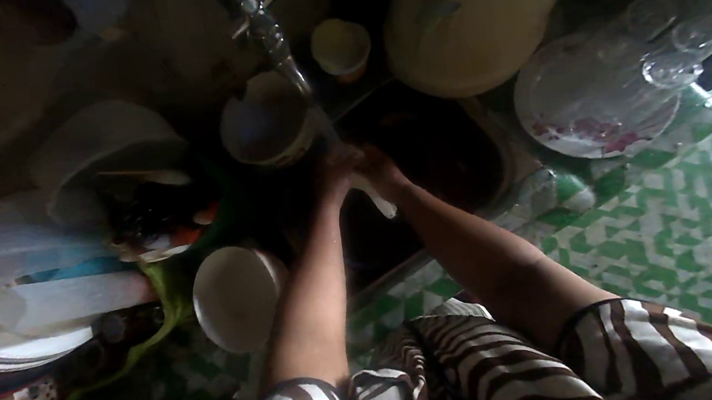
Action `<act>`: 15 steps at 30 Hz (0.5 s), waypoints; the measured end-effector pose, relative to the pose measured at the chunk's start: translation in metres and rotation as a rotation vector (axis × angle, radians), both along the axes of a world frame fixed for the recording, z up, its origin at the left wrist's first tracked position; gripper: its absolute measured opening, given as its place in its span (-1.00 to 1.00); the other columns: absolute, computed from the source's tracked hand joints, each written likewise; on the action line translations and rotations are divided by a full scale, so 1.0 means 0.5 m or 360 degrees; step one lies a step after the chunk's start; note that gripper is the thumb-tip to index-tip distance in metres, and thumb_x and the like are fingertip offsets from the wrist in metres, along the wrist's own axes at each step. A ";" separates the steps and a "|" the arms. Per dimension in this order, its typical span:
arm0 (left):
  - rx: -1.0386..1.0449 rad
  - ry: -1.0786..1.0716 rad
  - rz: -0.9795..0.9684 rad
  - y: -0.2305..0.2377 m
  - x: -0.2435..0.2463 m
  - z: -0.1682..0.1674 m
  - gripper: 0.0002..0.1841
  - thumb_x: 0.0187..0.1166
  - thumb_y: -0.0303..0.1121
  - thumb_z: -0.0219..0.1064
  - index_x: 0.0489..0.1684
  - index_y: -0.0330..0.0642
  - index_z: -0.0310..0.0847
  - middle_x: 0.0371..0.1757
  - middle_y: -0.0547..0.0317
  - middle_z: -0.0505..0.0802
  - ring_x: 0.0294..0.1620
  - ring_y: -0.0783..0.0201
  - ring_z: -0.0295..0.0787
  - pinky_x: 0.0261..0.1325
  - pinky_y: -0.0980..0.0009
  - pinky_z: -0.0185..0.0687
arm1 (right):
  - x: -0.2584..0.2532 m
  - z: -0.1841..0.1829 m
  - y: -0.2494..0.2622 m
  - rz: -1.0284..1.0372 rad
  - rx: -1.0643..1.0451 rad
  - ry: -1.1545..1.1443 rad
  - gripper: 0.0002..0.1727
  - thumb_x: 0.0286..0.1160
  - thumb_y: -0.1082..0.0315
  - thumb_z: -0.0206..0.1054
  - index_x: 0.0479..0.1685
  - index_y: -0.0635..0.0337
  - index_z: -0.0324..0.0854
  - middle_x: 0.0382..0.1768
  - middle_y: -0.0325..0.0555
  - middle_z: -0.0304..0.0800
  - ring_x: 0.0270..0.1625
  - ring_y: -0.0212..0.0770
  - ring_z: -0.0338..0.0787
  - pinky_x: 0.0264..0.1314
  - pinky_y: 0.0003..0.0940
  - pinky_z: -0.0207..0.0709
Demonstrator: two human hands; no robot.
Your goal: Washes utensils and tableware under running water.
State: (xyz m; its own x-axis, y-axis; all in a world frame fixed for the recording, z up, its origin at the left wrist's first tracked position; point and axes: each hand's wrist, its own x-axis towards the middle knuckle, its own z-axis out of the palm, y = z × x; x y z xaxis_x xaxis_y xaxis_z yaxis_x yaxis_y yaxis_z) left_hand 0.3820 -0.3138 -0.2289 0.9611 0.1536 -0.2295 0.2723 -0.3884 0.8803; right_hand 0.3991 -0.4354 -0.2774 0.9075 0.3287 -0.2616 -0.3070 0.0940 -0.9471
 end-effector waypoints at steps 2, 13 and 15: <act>0.0108 -0.0031 0.0046 0.003 0.005 0.002 -0.67 0.67 -0.30 0.38 0.25 -0.33 0.67 0.20 -0.13 0.82 0.26 0.10 0.76 0.41 0.09 0.64 | 0.013 0.005 -0.001 0.0009 0.0003 -0.0024 -0.64 0.66 0.47 0.28 0.37 0.39 0.51 0.23 0.11 0.70 0.22 -0.24 0.73 0.37 -0.29 0.62; 0.0474 -0.0078 0.0048 -0.017 0.014 0.069 -0.67 0.66 -0.28 0.38 0.23 -0.29 0.72 0.28 -0.19 0.78 0.37 -0.02 0.69 0.51 0.01 0.53 | 0.034 0.032 -0.001 0.0097 -0.0276 -0.0132 -0.52 0.60 0.39 0.39 0.45 0.36 0.47 0.27 0.25 0.69 0.29 -0.03 0.72 0.41 -0.09 0.60; 0.0436 -0.0107 0.0049 -0.015 0.010 0.061 -0.64 0.66 -0.29 0.38 0.29 -0.33 0.67 0.31 -0.23 0.76 0.38 -0.03 0.69 0.50 0.00 0.55 | 0.019 0.028 -0.011 0.0127 -0.0229 -0.0092 -0.47 0.58 0.38 0.41 0.52 0.31 0.47 0.29 0.17 0.72 0.30 -0.11 0.74 0.43 -0.13 0.62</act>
